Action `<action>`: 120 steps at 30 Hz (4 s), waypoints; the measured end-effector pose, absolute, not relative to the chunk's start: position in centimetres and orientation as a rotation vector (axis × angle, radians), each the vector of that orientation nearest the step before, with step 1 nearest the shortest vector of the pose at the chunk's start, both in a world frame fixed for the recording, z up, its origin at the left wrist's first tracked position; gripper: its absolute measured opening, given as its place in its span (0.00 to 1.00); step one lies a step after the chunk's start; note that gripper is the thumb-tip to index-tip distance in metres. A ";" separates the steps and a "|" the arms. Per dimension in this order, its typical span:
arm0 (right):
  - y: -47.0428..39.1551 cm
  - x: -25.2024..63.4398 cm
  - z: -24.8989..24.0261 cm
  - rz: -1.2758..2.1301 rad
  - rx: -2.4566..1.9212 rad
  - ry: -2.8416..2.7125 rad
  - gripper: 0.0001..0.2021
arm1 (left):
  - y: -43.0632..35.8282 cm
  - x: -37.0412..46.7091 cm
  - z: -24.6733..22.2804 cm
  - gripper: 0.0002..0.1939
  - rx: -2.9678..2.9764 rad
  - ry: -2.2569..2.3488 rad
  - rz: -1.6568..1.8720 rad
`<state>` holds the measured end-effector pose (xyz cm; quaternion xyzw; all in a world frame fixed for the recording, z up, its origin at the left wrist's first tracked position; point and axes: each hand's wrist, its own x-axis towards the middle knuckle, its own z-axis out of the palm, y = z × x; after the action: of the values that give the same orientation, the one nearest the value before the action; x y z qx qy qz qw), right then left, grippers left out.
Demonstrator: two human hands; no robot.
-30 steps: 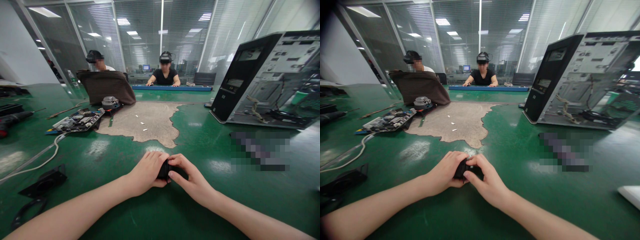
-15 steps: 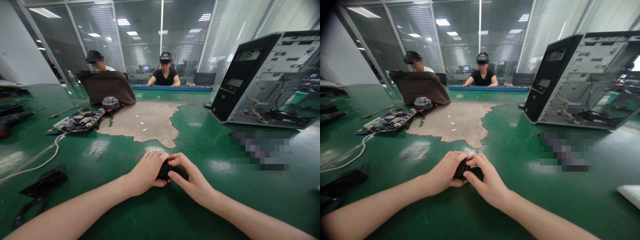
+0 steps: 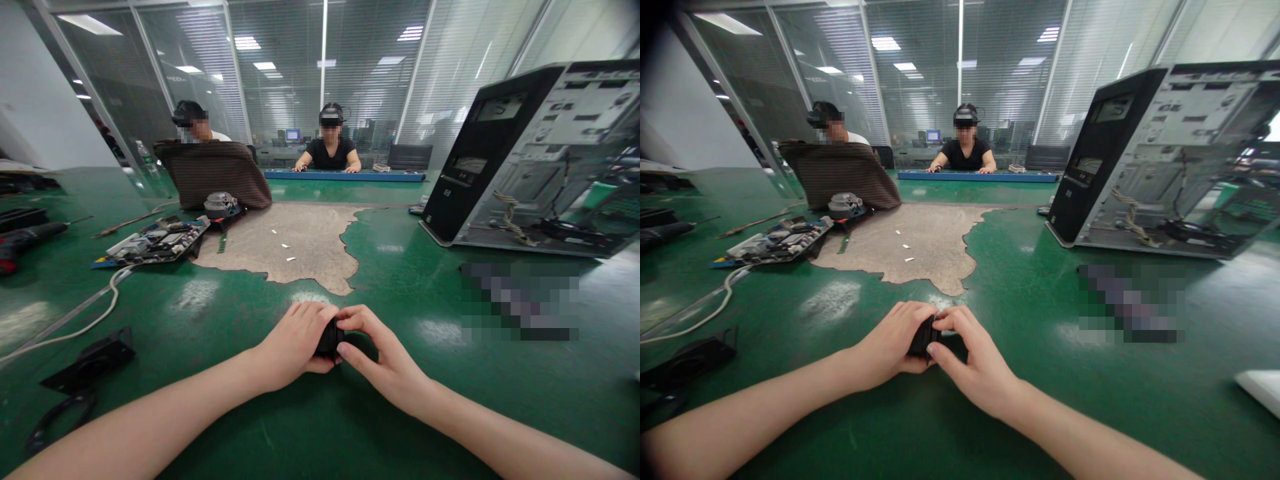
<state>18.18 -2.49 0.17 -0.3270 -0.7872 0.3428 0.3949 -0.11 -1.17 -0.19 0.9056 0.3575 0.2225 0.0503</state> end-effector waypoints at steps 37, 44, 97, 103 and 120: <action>-2.5 18.0 0.0 0.966 -0.876 -1.919 0.09 | -1.2 -0.1 -0.2 0.30 2.744 1.095 0.685; -2.6 18.0 0.1 0.962 -0.880 -1.977 0.12 | -1.2 -0.1 -0.1 0.30 2.749 1.113 0.655; -2.9 18.1 0.1 0.832 -0.825 -2.022 0.08 | -1.2 -0.1 0.0 0.31 2.769 1.081 0.671; -2.4 17.9 -0.3 0.965 -0.860 -1.920 0.11 | -1.2 0.0 -0.2 0.32 2.774 1.101 0.665; -2.4 17.9 -0.2 1.019 -0.900 -1.897 0.12 | -1.2 0.0 -0.2 0.31 2.762 1.100 0.683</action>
<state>17.87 -2.36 -0.25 -0.3548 -0.7475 0.4014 0.3928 0.01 -1.21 -0.22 0.9045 0.3603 0.2235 0.0454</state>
